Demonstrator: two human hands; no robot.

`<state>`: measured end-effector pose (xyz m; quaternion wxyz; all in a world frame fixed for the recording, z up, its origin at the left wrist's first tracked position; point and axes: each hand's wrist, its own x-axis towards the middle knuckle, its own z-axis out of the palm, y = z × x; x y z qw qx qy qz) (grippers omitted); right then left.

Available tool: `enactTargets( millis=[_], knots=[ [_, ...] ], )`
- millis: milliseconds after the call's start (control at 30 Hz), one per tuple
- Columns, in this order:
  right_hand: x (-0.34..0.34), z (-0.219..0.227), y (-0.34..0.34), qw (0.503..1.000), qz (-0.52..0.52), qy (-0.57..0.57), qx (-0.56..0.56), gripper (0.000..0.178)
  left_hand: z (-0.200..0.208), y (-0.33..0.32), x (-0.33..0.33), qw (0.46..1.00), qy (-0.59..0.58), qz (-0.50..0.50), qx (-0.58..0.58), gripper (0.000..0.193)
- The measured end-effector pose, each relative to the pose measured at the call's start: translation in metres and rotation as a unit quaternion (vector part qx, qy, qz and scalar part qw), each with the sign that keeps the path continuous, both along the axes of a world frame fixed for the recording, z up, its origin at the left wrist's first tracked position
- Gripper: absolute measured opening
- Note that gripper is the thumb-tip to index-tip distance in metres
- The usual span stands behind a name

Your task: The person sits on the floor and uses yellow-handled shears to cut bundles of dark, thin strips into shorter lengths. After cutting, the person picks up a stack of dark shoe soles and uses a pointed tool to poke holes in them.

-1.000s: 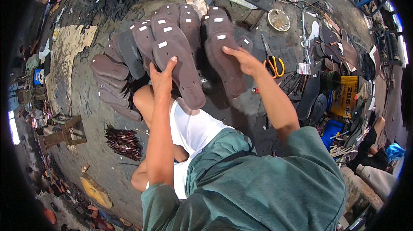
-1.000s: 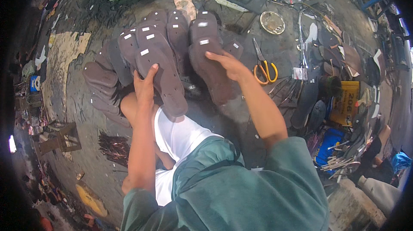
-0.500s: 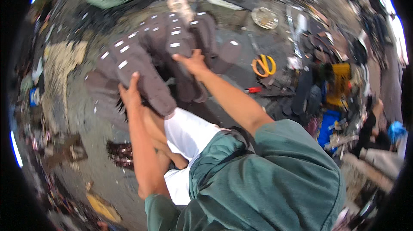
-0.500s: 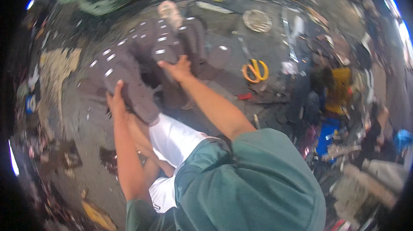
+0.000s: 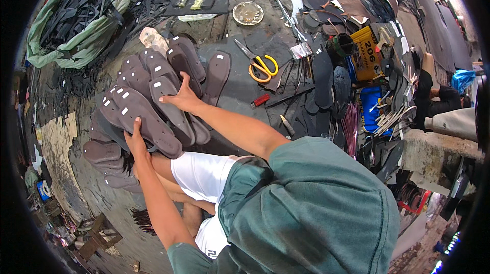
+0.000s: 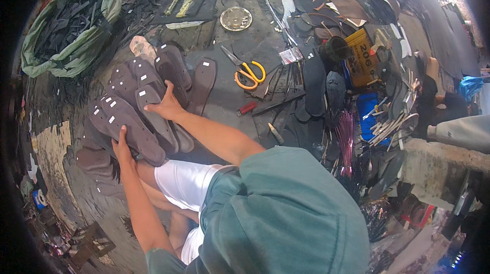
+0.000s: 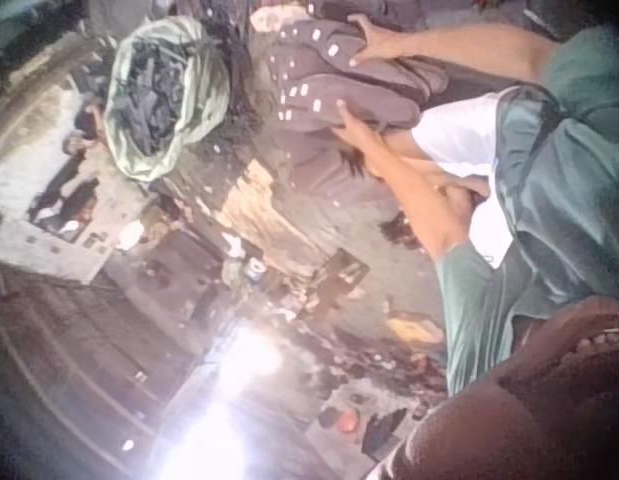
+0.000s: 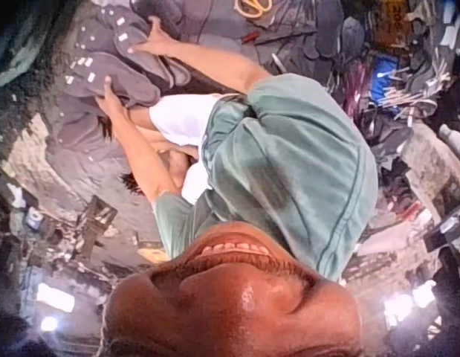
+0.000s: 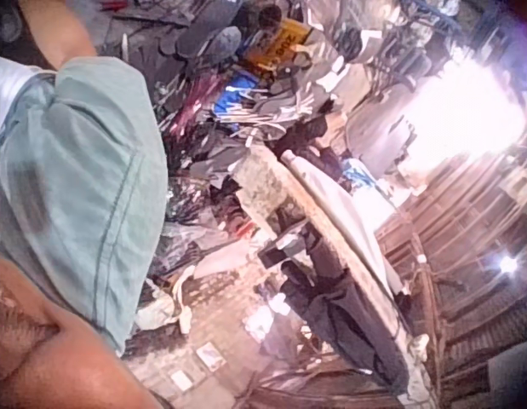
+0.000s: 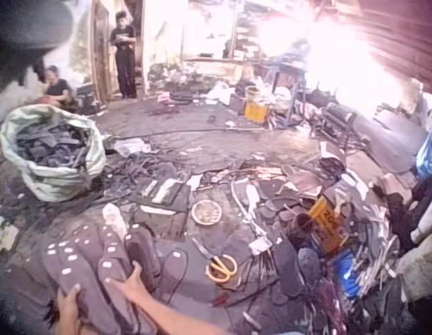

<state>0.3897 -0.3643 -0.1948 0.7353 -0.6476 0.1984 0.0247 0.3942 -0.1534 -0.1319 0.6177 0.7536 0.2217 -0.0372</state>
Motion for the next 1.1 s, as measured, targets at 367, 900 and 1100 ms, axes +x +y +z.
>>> enactTargets(
  millis=[367,900,1100],
  knots=[
    [-0.074,0.029,-0.077,0.822,0.161,-0.038,-0.545,0.112,-0.020,-0.019,0.015,0.988,-0.035,-0.021,0.150,0.089],
    [-0.012,0.025,-0.102,0.996,0.076,0.018,-0.051,0.122,-0.075,0.013,0.007,0.932,-0.014,-0.082,0.353,0.057],
    [-0.007,-0.017,-0.120,0.981,0.065,0.147,0.109,0.111,-0.038,-0.024,-0.015,0.953,-0.056,0.048,0.293,0.045]
  ],
)
